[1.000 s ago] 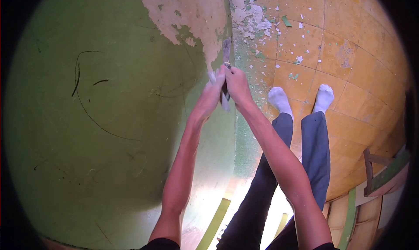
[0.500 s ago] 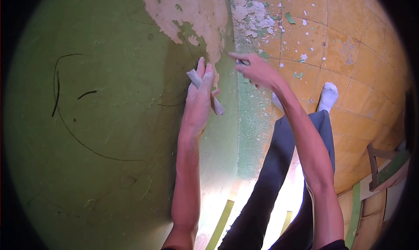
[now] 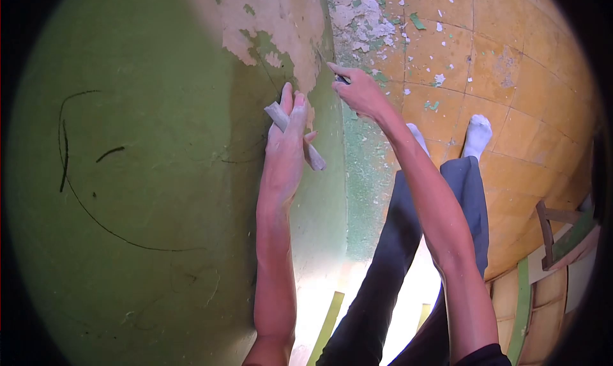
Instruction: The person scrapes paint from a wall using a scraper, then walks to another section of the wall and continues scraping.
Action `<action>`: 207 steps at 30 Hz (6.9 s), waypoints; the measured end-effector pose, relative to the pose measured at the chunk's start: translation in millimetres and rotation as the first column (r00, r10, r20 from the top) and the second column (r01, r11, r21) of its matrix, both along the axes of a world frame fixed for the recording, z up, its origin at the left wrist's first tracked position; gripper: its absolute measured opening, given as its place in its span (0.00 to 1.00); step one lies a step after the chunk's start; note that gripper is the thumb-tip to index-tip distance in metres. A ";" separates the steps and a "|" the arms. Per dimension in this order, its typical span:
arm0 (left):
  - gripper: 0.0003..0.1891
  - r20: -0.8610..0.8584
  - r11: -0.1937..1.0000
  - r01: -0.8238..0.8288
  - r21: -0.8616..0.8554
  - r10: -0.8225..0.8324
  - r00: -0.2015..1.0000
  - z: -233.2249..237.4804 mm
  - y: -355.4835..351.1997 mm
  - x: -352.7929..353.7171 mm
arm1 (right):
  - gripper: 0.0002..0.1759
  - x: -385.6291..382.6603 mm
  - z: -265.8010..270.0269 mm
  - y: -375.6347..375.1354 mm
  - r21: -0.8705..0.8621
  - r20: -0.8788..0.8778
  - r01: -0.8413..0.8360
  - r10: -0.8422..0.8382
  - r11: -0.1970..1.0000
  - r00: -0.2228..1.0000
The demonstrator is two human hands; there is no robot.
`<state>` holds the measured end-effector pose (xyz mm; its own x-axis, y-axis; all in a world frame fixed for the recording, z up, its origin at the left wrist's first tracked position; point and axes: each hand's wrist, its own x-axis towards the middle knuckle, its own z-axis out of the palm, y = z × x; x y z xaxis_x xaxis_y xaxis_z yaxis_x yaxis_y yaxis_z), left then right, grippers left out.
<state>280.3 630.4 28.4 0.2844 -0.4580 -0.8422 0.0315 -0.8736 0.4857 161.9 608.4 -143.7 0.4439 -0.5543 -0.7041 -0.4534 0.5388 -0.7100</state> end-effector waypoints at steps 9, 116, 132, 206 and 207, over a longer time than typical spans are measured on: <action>0.40 0.012 1.000 -0.003 0.004 0.003 1.000 -2.2 -3.7 -1.4 | 0.33 -3.6 -18.7 11.8 -0.162 0.059 0.085 -0.076 0.983 0.995; 0.41 0.175 0.980 0.199 0.026 -0.200 0.964 -1.9 -6.2 -25.9 | 0.38 -11.3 -22.6 -29.0 0.350 0.148 -0.159 0.114 0.923 0.982; 0.40 0.202 0.974 0.222 0.046 -0.226 0.953 -18.4 7.5 -9.6 | 0.29 17.6 -47.8 -7.7 0.194 0.007 0.072 -0.075 0.978 0.997; 0.14 0.586 0.954 0.289 0.081 -0.280 0.760 28.3 95.7 -78.9 | 0.23 -15.3 25.0 45.0 -0.071 0.065 -0.038 0.042 0.997 0.997; 0.14 0.590 0.956 0.286 0.061 -0.266 0.762 26.7 96.8 -78.4 | 0.22 -16.7 38.8 43.6 -0.071 0.069 -0.042 0.047 0.997 0.997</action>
<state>202.0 727.2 55.1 0.5747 -0.6168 -0.5379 -0.5083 -0.7841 0.3562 145.1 652.0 -104.9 0.5164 -0.5793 -0.6307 -0.4233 0.4676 -0.7760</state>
